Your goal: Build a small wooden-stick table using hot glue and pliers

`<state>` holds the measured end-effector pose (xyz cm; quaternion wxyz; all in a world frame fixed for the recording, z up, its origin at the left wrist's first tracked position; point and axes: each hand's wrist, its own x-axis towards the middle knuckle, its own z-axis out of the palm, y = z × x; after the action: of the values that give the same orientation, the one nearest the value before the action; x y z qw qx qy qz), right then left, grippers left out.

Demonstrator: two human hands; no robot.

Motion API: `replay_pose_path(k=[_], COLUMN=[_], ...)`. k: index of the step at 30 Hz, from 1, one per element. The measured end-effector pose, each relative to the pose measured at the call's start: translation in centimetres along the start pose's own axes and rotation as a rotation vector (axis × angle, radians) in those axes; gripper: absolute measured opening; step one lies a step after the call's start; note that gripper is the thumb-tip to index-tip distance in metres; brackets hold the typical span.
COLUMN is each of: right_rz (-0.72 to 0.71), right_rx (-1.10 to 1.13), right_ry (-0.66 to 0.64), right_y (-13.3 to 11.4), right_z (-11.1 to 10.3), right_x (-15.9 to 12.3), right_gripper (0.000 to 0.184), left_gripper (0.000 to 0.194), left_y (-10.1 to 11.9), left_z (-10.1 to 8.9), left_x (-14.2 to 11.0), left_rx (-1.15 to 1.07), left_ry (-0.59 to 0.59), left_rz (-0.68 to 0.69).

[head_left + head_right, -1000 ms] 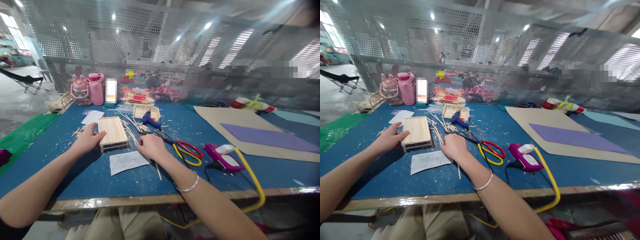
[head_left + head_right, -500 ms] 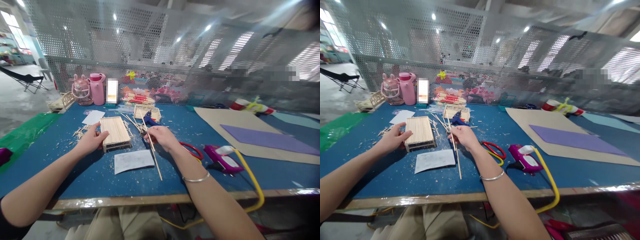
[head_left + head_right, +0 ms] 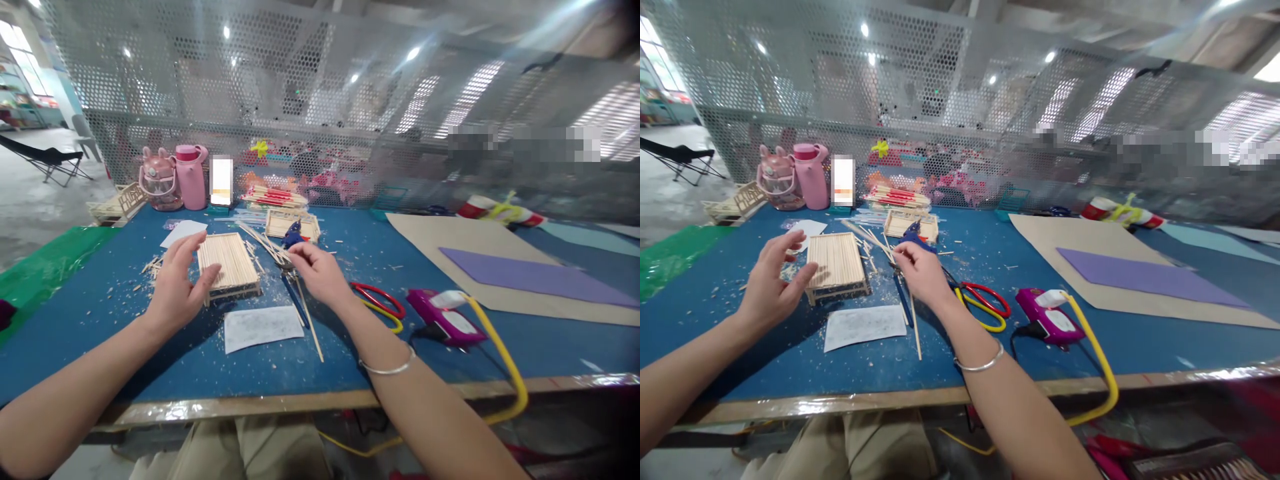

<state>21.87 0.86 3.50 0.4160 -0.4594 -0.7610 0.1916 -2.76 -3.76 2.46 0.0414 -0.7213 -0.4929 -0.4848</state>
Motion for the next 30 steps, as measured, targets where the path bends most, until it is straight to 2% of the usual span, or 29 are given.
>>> replay_pose_path(k=[2,4,7,9,13,14,15,17,20,24,30], right_rz=[-0.147,-0.3,-0.416,-0.404,-0.254,-0.233,-0.233,-0.273,-0.335,-0.317,-0.299], right_rx=[-0.102,-0.133,-0.16,-0.178,-0.152,-0.149,-0.154,-0.183,-0.204,-0.129,-0.065], right_ry=[-0.094,-0.145,-0.156,-0.101,0.266,0.292,0.259,0.094,-0.08,-0.092,-0.016], right_y=[-1.1,-1.9,-2.4,-2.2,-1.1,-1.0,-0.8,-0.8,-1.0,-1.3,-1.8], right_z=[0.6,1.0,0.9,0.5,-0.6,-0.7,-0.7,-0.4,0.6,1.5,2.5], right_x=[-0.7,-1.3,-1.7,-1.5,-0.9,-0.8,-0.7,-0.8,-1.0,-1.4,-1.9], right_gripper=[0.018,0.019,0.022,0.025,0.027,0.028,0.028,0.025,0.02,0.019,0.018], left_gripper=[0.046,0.036,0.026,0.031,0.031,0.031,0.031,0.029,0.026,0.027,0.023], left_y=[0.0,0.0,0.1,0.0,-1.0,-1.3,-1.7,-2.2,-2.7,-3.1,-3.1], left_z=[0.0,-0.1,-0.4,-0.7,-2.1,-2.5,-2.9,-3.6,-4.1,-4.4,-3.8], left_x=[0.0,-0.1,0.0,0.2,0.9,1.1,1.1,1.1,0.9,0.9,0.7], left_rx=[0.053,0.104,0.167,0.183,0.139,0.11,0.078,0.019,-0.012,0.029,0.314], left_ry=[-0.015,-0.126,-0.31,-0.337,-0.32,-0.319,-0.315,-0.319,-0.351,-0.349,-0.325], left_rz=[0.139,0.239,0.266,0.242,0.152,0.109,0.061,-0.008,-0.036,0.0,0.22])
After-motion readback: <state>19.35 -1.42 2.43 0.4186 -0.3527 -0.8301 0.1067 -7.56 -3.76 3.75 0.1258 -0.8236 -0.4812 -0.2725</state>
